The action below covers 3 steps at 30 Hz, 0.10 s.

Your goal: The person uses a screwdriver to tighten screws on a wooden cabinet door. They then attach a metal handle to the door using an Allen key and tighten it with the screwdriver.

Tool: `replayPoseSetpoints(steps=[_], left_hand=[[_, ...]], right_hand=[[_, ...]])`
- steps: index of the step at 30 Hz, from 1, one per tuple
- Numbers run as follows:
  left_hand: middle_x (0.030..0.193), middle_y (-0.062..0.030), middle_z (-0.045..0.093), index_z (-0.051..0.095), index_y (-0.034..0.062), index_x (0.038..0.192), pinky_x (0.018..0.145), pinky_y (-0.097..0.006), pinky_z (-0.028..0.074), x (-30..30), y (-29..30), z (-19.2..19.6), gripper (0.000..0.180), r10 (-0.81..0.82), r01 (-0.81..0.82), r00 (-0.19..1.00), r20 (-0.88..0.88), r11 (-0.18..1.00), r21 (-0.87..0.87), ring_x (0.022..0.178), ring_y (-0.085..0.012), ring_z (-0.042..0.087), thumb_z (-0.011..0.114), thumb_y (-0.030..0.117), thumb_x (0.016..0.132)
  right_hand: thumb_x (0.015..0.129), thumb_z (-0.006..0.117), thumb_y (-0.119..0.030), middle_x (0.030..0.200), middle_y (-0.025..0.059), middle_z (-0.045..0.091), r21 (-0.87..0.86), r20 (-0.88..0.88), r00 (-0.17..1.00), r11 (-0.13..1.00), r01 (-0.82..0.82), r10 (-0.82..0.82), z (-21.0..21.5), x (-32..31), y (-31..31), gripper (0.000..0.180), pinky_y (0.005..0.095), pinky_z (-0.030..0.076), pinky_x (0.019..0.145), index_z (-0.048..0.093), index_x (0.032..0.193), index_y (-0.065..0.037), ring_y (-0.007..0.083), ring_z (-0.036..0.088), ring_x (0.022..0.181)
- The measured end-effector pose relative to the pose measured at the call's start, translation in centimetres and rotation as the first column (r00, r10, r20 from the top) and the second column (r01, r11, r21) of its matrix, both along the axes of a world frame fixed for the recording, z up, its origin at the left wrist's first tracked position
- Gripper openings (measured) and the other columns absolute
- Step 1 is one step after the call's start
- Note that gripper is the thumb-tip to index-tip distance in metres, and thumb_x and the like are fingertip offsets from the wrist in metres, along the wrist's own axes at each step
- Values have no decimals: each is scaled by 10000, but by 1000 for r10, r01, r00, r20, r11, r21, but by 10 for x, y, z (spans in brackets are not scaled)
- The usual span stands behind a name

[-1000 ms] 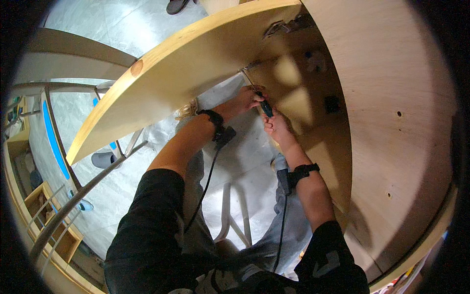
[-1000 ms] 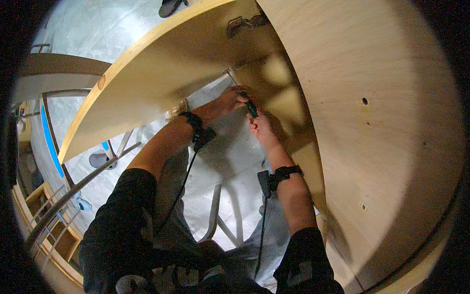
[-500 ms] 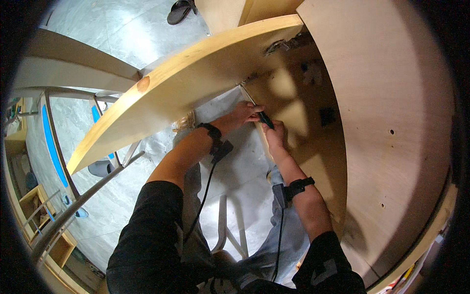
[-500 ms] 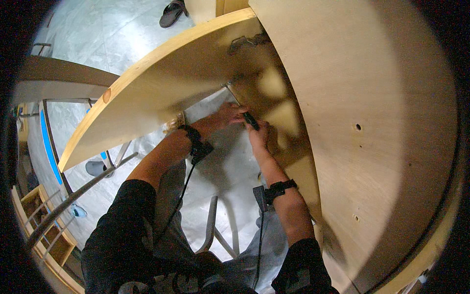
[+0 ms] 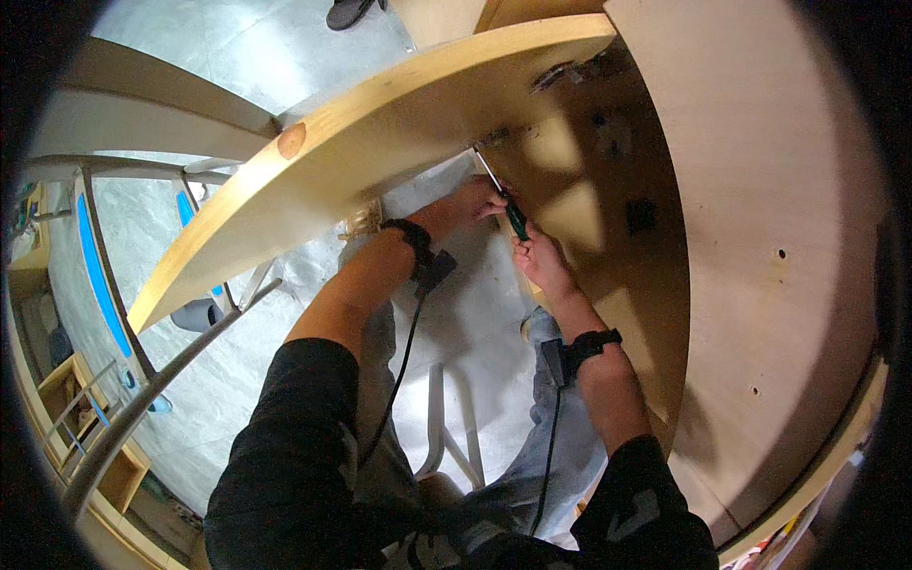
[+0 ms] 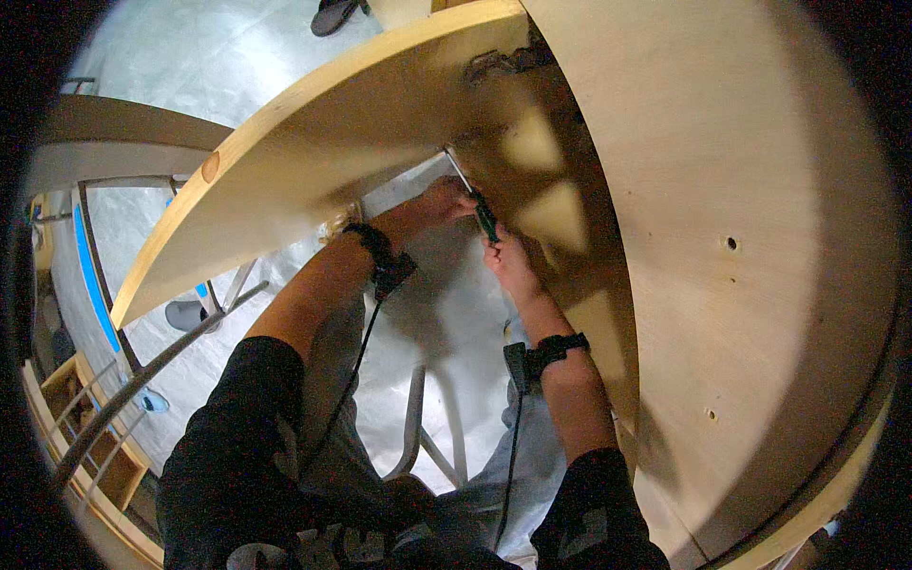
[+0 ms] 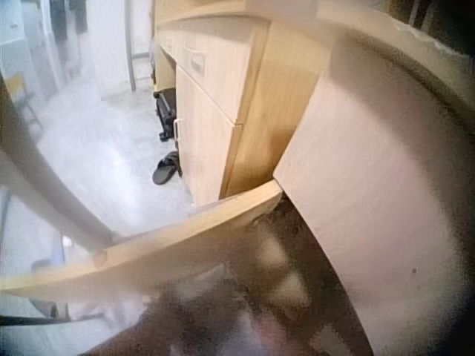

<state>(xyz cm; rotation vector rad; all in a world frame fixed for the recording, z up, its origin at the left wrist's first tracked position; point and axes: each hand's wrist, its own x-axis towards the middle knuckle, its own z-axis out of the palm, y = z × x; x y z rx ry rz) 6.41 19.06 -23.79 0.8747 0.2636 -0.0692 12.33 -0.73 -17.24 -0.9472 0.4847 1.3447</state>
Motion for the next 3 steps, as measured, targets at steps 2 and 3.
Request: replayPoseSetpoints(steps=[2,3], left_hand=[[1016,-146,596,522,46,1087,814,-375,517,-1,4,-14,362,-114,114,993,22,993,-16,970,-320,577,690,104,771],[1050,-145,597,531,105,1140,846,-404,506,-4,2,-20,352,-90,14,987,-135,874,-485,1093,-353,538,659,161,816]], right_hand=[[912,521,-272,718,58,530,-71,153,988,997,3,8,-5,-1,0,235,222,360,473,500,949,-41,113,445,554],[891,565,-292,766,73,532,-130,224,972,986,107,-76,-12,-6,6,279,204,372,527,512,983,-33,114,458,600]])
